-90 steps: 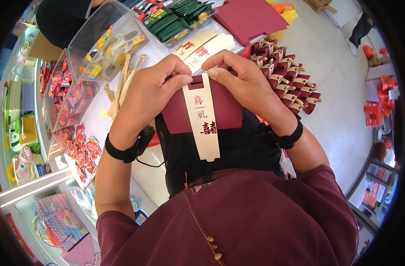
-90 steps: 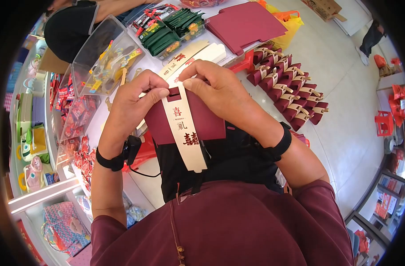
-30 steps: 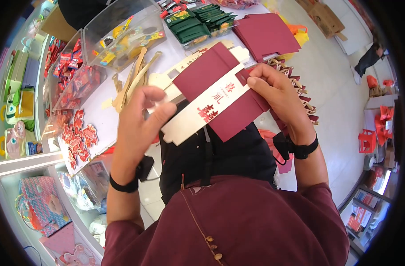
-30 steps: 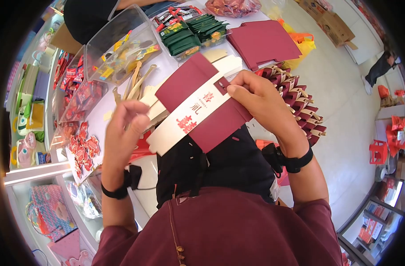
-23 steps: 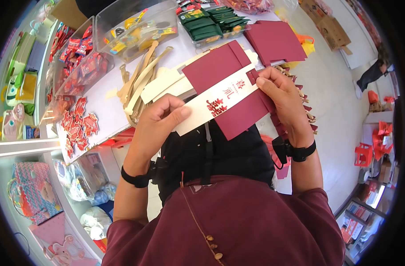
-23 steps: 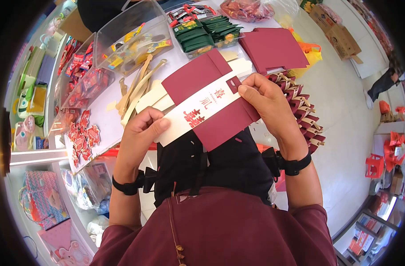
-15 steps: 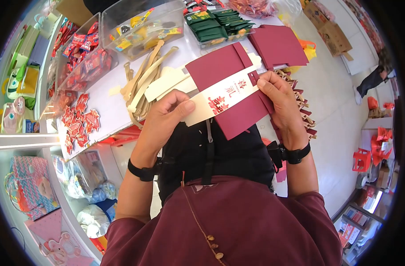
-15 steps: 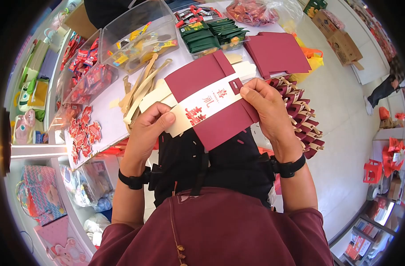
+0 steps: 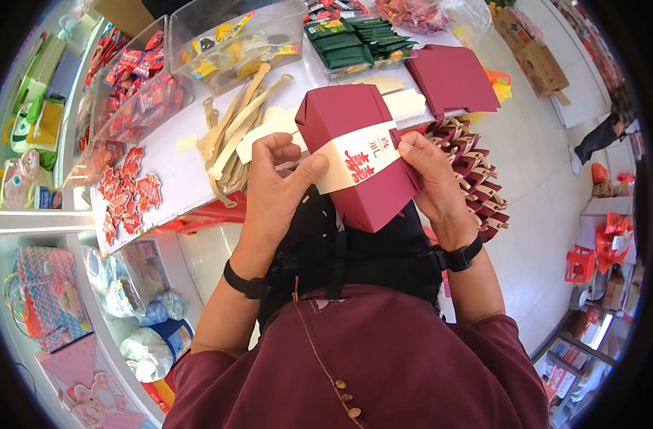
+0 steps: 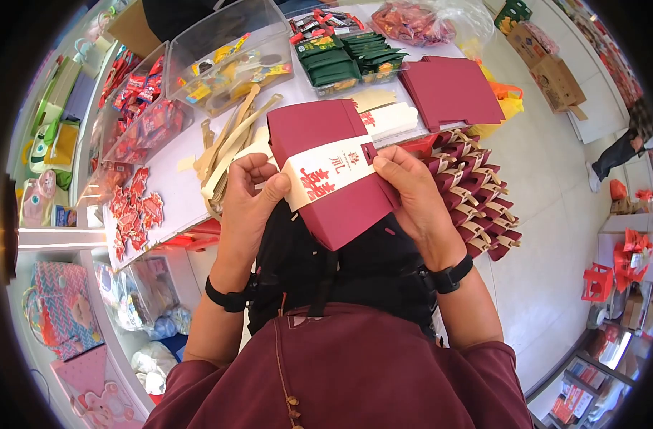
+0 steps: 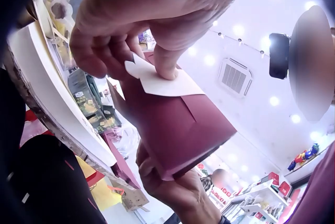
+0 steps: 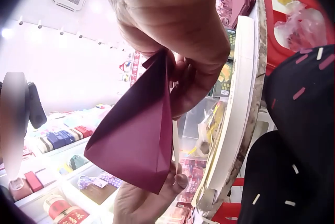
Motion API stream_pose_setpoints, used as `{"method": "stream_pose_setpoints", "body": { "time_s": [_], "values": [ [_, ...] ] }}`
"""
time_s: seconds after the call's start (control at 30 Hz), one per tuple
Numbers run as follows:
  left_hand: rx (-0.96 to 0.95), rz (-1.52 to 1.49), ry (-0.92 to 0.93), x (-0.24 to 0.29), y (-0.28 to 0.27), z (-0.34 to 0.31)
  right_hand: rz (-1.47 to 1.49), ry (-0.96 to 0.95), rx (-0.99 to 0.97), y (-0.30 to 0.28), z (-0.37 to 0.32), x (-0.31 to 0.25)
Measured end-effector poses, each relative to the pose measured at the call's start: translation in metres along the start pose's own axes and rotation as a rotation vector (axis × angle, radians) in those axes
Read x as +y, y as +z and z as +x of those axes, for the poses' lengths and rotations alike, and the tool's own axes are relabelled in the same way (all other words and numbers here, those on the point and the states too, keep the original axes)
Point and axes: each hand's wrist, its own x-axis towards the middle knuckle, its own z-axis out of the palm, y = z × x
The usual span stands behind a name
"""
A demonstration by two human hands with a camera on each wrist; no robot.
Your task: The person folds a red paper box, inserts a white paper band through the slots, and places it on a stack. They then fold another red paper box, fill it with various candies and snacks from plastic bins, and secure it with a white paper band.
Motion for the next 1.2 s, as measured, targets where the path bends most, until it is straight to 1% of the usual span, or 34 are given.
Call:
{"method": "stream_pose_setpoints", "body": {
  "time_s": [0.03,0.13,0.23,0.33,0.43,0.53,0.57,0.63,0.67,0.73,0.83,0.87,0.93,0.97,1.0,1.07,1.17,1.2],
  "values": [
    [0.052,0.021,0.022,-0.002,0.002,0.001,0.021,-0.002,-0.008,0.000,0.001,0.003],
    [-0.071,-0.257,-0.043,0.004,0.007,0.000,0.029,0.024,0.004,0.007,0.003,0.009],
    [-0.143,-0.287,0.082,0.011,0.008,0.003,0.057,0.084,-0.024,0.009,0.004,0.016],
    [-0.069,-0.182,0.168,0.014,0.008,0.006,0.094,0.216,-0.019,0.013,0.005,0.021],
    [-0.058,0.097,0.338,0.024,0.001,0.006,0.171,0.307,-0.070,0.009,0.005,0.034],
    [-0.123,0.443,0.644,0.034,-0.013,0.008,0.230,0.388,-0.126,0.012,-0.001,0.047],
    [-0.231,0.494,0.661,0.036,-0.020,0.011,0.253,0.413,-0.149,0.013,-0.005,0.051],
    [-0.447,0.593,0.694,0.041,-0.034,0.017,0.392,0.416,-0.227,0.019,-0.014,0.055],
    [-0.518,0.605,0.689,0.046,-0.038,0.018,0.459,0.413,-0.269,0.022,-0.016,0.056],
    [-0.662,0.626,0.679,0.057,-0.046,0.019,0.472,0.438,-0.243,0.021,-0.018,0.069],
    [-0.761,0.754,0.736,0.072,-0.054,0.020,0.524,0.461,-0.231,0.011,-0.019,0.084],
    [-0.788,0.789,0.733,0.078,-0.056,0.019,0.545,0.468,-0.233,0.008,-0.021,0.087],
    [-0.842,0.865,0.731,0.089,-0.058,0.017,0.559,0.442,-0.325,0.016,-0.023,0.080],
    [-0.863,0.932,0.721,0.092,-0.058,0.015,0.539,0.460,-0.328,0.020,-0.025,0.076],
    [-0.854,0.968,0.765,0.091,-0.058,0.014,0.519,0.478,-0.331,0.024,-0.026,0.071],
    [-0.838,1.038,0.851,0.087,-0.056,0.013,0.454,0.560,-0.267,0.030,-0.029,0.067],
    [-0.783,0.943,0.839,0.080,-0.059,0.018,0.454,0.630,-0.241,0.038,-0.027,0.071],
    [-0.787,0.924,0.800,0.076,-0.060,0.019,0.504,0.667,-0.333,0.032,-0.026,0.080]
  ]
}}
